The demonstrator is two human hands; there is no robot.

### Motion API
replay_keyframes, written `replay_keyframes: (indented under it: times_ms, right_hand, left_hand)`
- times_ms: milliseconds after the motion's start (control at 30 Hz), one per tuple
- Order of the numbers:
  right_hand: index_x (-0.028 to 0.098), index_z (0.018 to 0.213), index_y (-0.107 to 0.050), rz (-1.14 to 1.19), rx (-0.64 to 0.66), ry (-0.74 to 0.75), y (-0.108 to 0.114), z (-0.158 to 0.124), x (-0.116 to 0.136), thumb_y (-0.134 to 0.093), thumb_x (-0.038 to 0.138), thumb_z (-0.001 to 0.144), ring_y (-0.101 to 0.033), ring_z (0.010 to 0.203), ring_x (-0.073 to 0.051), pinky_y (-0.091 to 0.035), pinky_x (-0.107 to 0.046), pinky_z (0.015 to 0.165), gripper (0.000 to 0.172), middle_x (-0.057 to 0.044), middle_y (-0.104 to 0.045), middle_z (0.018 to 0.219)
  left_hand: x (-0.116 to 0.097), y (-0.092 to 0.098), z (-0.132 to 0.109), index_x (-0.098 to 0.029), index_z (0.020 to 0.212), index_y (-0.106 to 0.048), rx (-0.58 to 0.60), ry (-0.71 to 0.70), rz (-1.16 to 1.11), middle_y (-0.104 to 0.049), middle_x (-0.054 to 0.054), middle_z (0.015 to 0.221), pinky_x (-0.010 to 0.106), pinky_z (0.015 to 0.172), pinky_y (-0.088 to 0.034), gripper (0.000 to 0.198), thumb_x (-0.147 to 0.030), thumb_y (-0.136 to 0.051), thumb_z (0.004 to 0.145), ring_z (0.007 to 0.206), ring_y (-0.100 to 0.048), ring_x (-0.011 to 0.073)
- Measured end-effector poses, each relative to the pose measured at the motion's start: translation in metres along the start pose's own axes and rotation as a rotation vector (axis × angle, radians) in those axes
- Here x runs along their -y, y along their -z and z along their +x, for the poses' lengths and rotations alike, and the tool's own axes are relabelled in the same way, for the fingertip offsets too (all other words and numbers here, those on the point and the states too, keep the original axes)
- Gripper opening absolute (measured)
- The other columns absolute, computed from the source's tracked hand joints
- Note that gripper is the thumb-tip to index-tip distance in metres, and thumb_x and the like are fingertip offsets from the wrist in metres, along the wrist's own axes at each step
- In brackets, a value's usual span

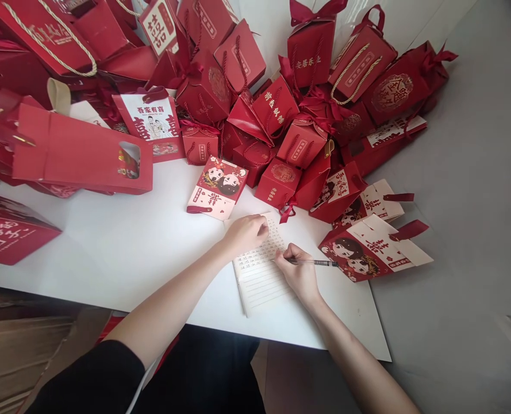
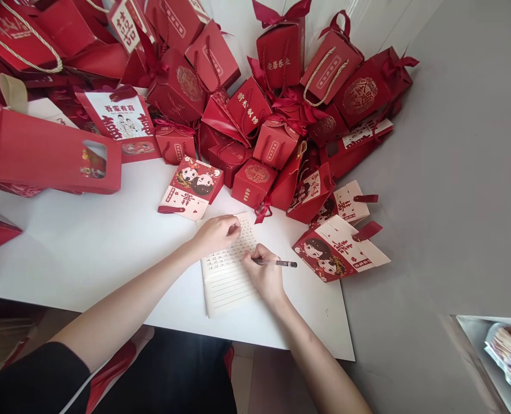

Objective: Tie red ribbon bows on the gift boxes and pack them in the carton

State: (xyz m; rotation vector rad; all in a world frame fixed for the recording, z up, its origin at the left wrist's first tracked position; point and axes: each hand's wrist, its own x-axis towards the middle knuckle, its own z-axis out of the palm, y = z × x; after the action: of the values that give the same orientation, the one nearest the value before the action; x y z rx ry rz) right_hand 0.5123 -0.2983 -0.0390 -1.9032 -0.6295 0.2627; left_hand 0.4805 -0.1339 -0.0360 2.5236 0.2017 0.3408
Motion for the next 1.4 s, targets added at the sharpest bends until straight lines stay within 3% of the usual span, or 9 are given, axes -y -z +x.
replay_keyframes:
  times_ms: [400, 533, 600, 700, 833, 933, 1133, 1267, 1400]
  right_hand:
    - [0.022, 0.053, -0.024, 0.019, -0.025, 0.002, -0.001, -0.001, 0.001, -0.053, 0.032, 0.071, -0.023, 0.046, -0.009, -0.022, -0.022, 0.043, 0.036, 0.007, -0.025, 0.048]
    - [0.021, 0.056, -0.034, 0.130, -0.174, 0.016, 0.004, 0.007, -0.004, -0.058, 0.037, 0.074, -0.033, 0.046, -0.010, -0.030, -0.022, 0.045, 0.034, 0.005, -0.037, 0.049]
    - [0.020, 0.063, -0.046, 0.106, -0.270, 0.093, 0.008, 0.010, -0.009, -0.060, 0.040, 0.075, -0.045, 0.053, -0.013, -0.039, -0.025, 0.051, 0.027, 0.002, -0.049, 0.057]
    - [0.019, 0.087, -0.058, -0.090, -0.260, 0.306, 0.014, 0.013, -0.014, -0.054, 0.033, 0.081, -0.055, 0.067, -0.019, -0.047, -0.031, 0.062, 0.015, -0.005, -0.060, 0.080]
    - [0.022, 0.106, -0.057, -0.329, -0.336, 0.646, 0.028, 0.027, 0.002, -0.041, 0.020, 0.087, -0.058, 0.085, -0.022, -0.049, -0.037, 0.075, 0.025, -0.009, -0.059, 0.097]
    - [0.021, 0.094, -0.059, -0.391, -0.390, 0.764, 0.054, 0.060, 0.033, -0.043, 0.022, 0.087, -0.056, 0.093, -0.024, -0.048, -0.039, 0.080, 0.017, -0.010, -0.057, 0.097]
    - [0.016, 0.085, -0.058, -0.506, -0.310, 0.513, 0.098, 0.174, 0.091, -0.053, 0.032, 0.077, -0.054, 0.095, -0.028, -0.043, -0.043, 0.087, 0.018, -0.012, -0.057, 0.092]
    - [0.010, 0.104, -0.055, -0.536, -0.202, 0.334, 0.085, 0.232, 0.100, -0.076, 0.033, 0.057, -0.054, 0.101, -0.031, -0.042, -0.042, 0.089, 0.056, -0.016, -0.057, 0.100]
    - [0.010, 0.126, -0.039, -0.498, -0.094, 0.203, 0.064, 0.255, 0.094, -0.080, 0.033, 0.051, -0.055, 0.102, -0.028, -0.045, -0.039, 0.086, 0.088, -0.016, -0.055, 0.110]
  left_hand:
    - [0.002, -0.001, 0.000, -0.018, 0.075, -0.060, 0.002, 0.027, -0.024, -0.064, 0.003, 0.076, 0.026, 0.061, -0.041, 0.015, -0.021, -0.046, 0.078, 0.067, -0.058, 0.0162]
    - [0.002, 0.002, 0.000, -0.018, 0.073, -0.059, 0.016, 0.048, -0.098, -0.064, 0.003, 0.077, 0.025, 0.064, -0.042, 0.013, -0.020, -0.047, 0.077, 0.069, -0.057, 0.0161]
    - [0.002, 0.003, -0.001, -0.018, 0.072, -0.058, -0.001, 0.053, -0.134, -0.063, 0.002, 0.075, 0.024, 0.063, -0.041, 0.012, -0.019, -0.047, 0.076, 0.068, -0.057, 0.0153]
    - [0.004, 0.006, -0.003, -0.018, 0.070, -0.056, -0.080, 0.019, -0.164, -0.061, 0.000, 0.068, 0.022, 0.059, -0.040, 0.012, -0.018, -0.046, 0.076, 0.061, -0.055, 0.0129]
    - [0.010, 0.009, -0.005, -0.019, 0.065, -0.048, -0.262, 0.050, -0.373, -0.051, -0.002, 0.058, 0.023, 0.057, -0.038, 0.018, -0.025, -0.041, 0.080, 0.057, -0.049, 0.0121]
    - [0.013, 0.011, -0.007, -0.019, 0.063, -0.044, -0.361, 0.062, -0.476, -0.046, -0.003, 0.057, 0.024, 0.056, -0.036, 0.018, -0.027, -0.040, 0.079, 0.057, -0.046, 0.0128]
    - [0.014, 0.007, -0.007, -0.019, 0.063, -0.041, -0.384, 0.048, -0.550, -0.039, -0.004, 0.056, 0.024, 0.055, -0.033, 0.020, -0.030, -0.039, 0.079, 0.055, -0.040, 0.0123]
    - [0.014, 0.007, -0.006, -0.019, 0.062, -0.041, -0.341, 0.025, -0.551, -0.038, -0.004, 0.055, 0.024, 0.054, -0.031, 0.018, -0.028, -0.040, 0.077, 0.054, -0.037, 0.0117]
    - [0.013, 0.009, -0.007, -0.019, 0.062, -0.039, -0.331, 0.034, -0.535, -0.038, -0.004, 0.056, 0.024, 0.055, -0.030, 0.016, -0.027, -0.040, 0.077, 0.054, -0.037, 0.0115]
